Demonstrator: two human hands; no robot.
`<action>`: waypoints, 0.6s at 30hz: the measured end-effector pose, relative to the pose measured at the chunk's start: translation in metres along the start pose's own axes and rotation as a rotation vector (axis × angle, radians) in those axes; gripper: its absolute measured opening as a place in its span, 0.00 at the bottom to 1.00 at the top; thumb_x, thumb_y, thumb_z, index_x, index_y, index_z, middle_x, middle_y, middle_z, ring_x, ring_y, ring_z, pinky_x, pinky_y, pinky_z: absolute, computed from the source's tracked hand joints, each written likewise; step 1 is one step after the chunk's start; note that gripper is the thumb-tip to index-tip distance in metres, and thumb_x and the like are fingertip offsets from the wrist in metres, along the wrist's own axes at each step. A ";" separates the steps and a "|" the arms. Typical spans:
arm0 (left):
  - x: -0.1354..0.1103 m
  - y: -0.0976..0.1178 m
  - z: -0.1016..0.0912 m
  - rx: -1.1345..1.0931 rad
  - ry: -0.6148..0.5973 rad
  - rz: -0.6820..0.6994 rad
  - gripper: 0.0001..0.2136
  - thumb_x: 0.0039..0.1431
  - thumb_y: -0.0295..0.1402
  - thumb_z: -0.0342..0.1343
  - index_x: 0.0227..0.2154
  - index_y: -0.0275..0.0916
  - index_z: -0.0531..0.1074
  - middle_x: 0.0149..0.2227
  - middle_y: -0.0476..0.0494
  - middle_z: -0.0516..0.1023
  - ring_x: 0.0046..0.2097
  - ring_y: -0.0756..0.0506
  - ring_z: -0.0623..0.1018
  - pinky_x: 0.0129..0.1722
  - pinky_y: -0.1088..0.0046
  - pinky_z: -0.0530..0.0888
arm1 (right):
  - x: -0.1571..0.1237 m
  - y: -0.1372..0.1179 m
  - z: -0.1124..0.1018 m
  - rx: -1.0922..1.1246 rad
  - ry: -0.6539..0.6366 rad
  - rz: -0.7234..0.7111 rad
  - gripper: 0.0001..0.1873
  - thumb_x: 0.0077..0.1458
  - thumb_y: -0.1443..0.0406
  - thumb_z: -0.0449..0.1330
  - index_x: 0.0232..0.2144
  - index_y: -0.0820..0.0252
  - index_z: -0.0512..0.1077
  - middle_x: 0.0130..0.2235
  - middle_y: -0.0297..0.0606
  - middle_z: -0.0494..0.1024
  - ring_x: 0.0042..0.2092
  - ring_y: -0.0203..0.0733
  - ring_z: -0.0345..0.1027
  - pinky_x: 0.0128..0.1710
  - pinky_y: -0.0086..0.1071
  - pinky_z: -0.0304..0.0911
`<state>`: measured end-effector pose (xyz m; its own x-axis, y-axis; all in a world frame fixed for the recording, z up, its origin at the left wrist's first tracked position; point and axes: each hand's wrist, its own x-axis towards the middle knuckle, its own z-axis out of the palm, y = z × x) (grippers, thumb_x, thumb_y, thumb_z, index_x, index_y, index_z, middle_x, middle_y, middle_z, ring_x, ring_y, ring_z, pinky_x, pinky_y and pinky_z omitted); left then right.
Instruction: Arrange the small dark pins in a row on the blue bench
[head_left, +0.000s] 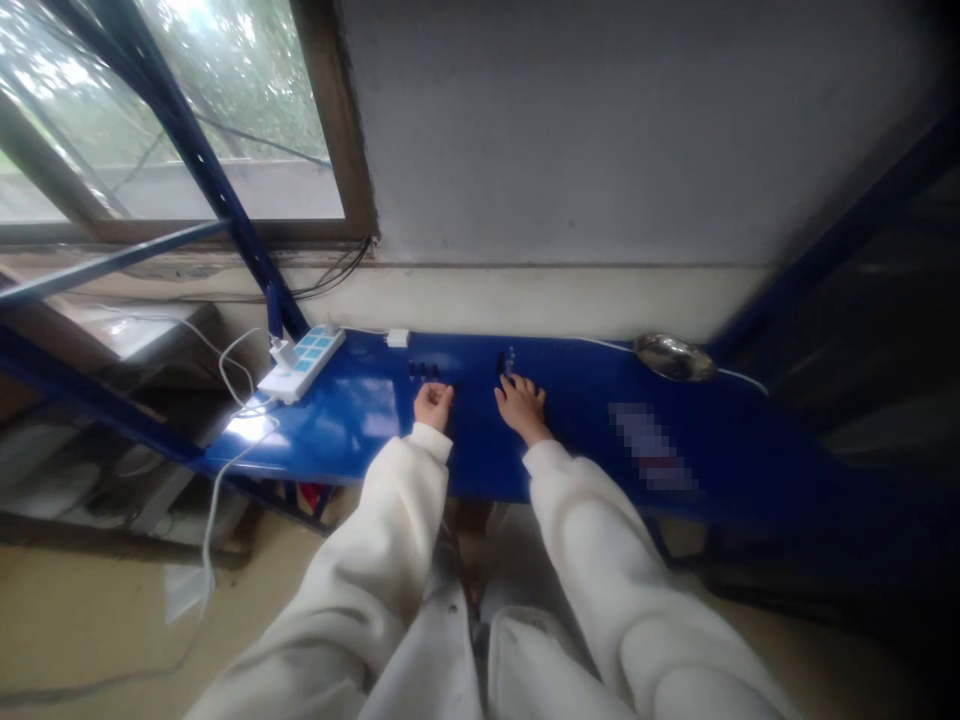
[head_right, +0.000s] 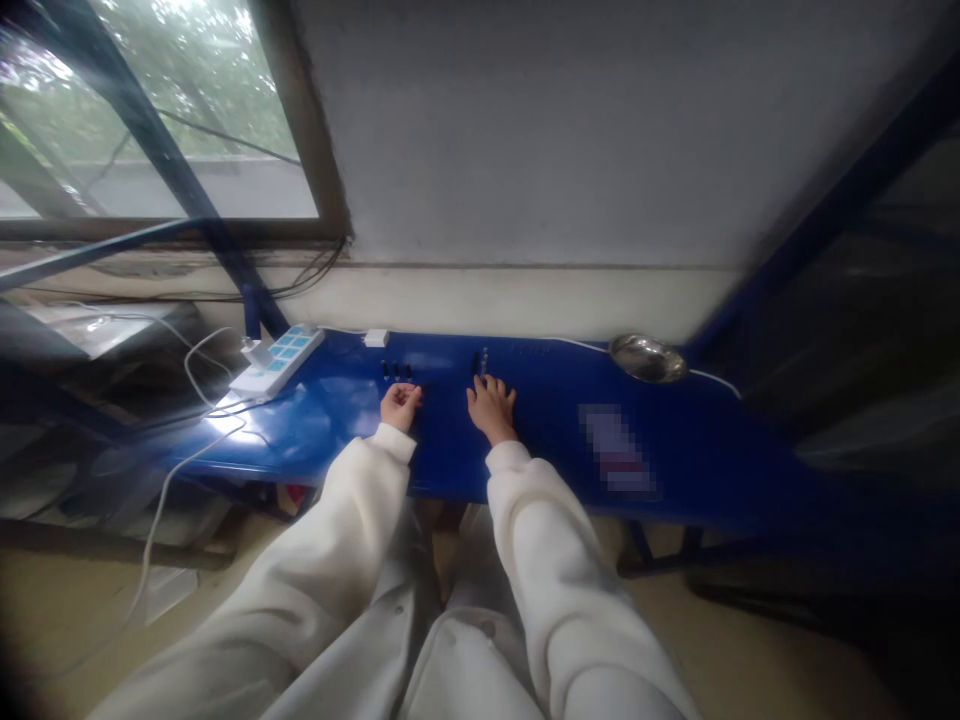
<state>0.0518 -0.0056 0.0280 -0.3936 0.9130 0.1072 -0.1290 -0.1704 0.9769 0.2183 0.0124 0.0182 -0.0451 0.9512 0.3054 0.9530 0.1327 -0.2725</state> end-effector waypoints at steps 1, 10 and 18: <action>0.000 0.000 0.000 0.001 0.000 -0.004 0.12 0.37 0.34 0.60 0.22 0.35 0.63 0.18 0.52 0.68 0.18 0.55 0.67 0.19 0.80 0.64 | -0.001 -0.001 -0.001 0.000 0.003 -0.002 0.21 0.56 0.59 0.42 0.50 0.56 0.60 0.52 0.46 0.61 0.51 0.51 0.49 0.47 0.50 0.44; 0.000 0.002 0.000 0.003 -0.001 -0.004 0.11 0.38 0.34 0.60 0.23 0.35 0.64 0.18 0.52 0.67 0.19 0.55 0.67 0.20 0.79 0.65 | -0.009 -0.010 -0.014 0.133 0.165 -0.207 0.17 0.56 0.63 0.41 0.39 0.60 0.67 0.42 0.44 0.68 0.45 0.43 0.57 0.45 0.38 0.48; -0.001 -0.002 -0.001 0.019 -0.041 0.044 0.12 0.36 0.35 0.60 0.23 0.35 0.66 0.20 0.51 0.68 0.20 0.55 0.67 0.20 0.80 0.64 | -0.012 -0.010 -0.010 0.423 0.280 -0.182 0.17 0.58 0.61 0.38 0.39 0.61 0.62 0.38 0.45 0.68 0.42 0.40 0.61 0.43 0.34 0.56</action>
<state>0.0515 -0.0060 0.0260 -0.3605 0.9193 0.1577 -0.0947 -0.2042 0.9743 0.2124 -0.0030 0.0258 -0.0617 0.7994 0.5977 0.7309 0.4440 -0.5184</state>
